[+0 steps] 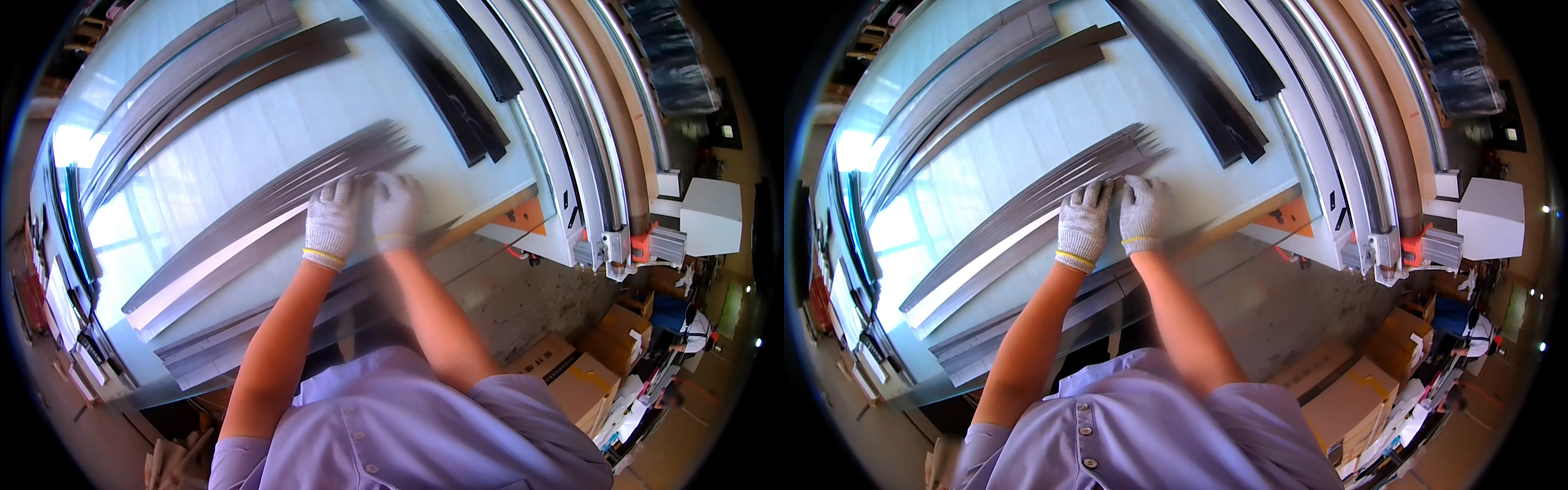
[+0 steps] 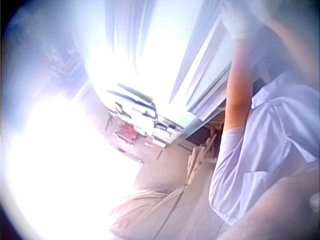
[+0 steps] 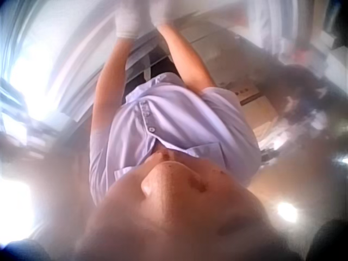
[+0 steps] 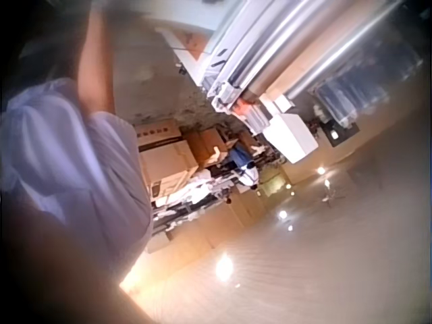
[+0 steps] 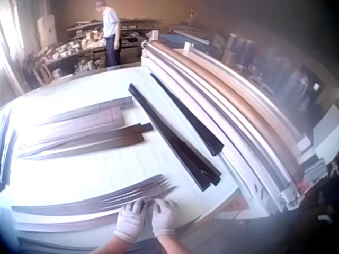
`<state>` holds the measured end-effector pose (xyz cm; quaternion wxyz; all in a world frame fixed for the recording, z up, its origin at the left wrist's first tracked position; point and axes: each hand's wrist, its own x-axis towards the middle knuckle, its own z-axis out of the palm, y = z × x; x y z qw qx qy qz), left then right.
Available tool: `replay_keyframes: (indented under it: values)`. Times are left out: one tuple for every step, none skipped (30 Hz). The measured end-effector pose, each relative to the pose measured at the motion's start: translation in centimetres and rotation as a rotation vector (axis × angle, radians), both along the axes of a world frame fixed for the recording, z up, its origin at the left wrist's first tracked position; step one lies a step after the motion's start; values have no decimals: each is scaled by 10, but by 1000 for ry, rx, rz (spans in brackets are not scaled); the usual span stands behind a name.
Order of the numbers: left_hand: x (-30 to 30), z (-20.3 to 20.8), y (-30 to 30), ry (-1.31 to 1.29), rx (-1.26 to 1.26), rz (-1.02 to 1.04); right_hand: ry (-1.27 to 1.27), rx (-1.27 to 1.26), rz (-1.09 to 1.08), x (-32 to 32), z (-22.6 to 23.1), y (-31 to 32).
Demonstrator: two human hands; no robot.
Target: The person peels and applies narrow strips of protective adhesive film onto several long metal or plastic profiles, pressing each strip down by hand to ensure it is secure.
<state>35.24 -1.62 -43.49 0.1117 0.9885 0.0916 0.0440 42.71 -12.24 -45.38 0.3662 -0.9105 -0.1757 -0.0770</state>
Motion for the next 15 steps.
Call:
replay_keyframes:
  values:
    - [1,3,0,6,-18,-1,-4,-9,6,-1,0,1]
    - [2,5,0,12,-35,0,-8,-16,14,-1,0,2]
    - [2,4,0,2,-30,3,-12,-24,22,-3,1,3]
    - [1,1,0,-7,-25,6,-3,-24,33,-4,1,5]
    - [2,0,0,-18,-21,8,5,-25,44,-6,4,6]
    - [2,1,0,-16,-30,11,13,-26,55,-7,6,8]
    - [2,2,0,-15,-39,14,17,13,28,-7,3,8]
    - [2,3,0,-14,-47,17,22,53,0,-7,0,8]
    - [1,3,1,-5,-42,17,26,93,-29,-7,-3,8]
    - [1,2,1,4,-36,17,36,97,-37,-6,-6,8]
    - [1,1,1,14,-32,18,45,100,-44,-3,-6,6]
    - [0,1,1,13,-37,19,55,102,-52,-1,-6,5]
    - [0,1,1,13,-43,21,44,85,-44,-1,-6,4]
    - [0,1,1,12,-48,21,32,68,-36,0,-4,4]
    - [0,1,1,18,-47,21,20,50,-28,0,-3,4]
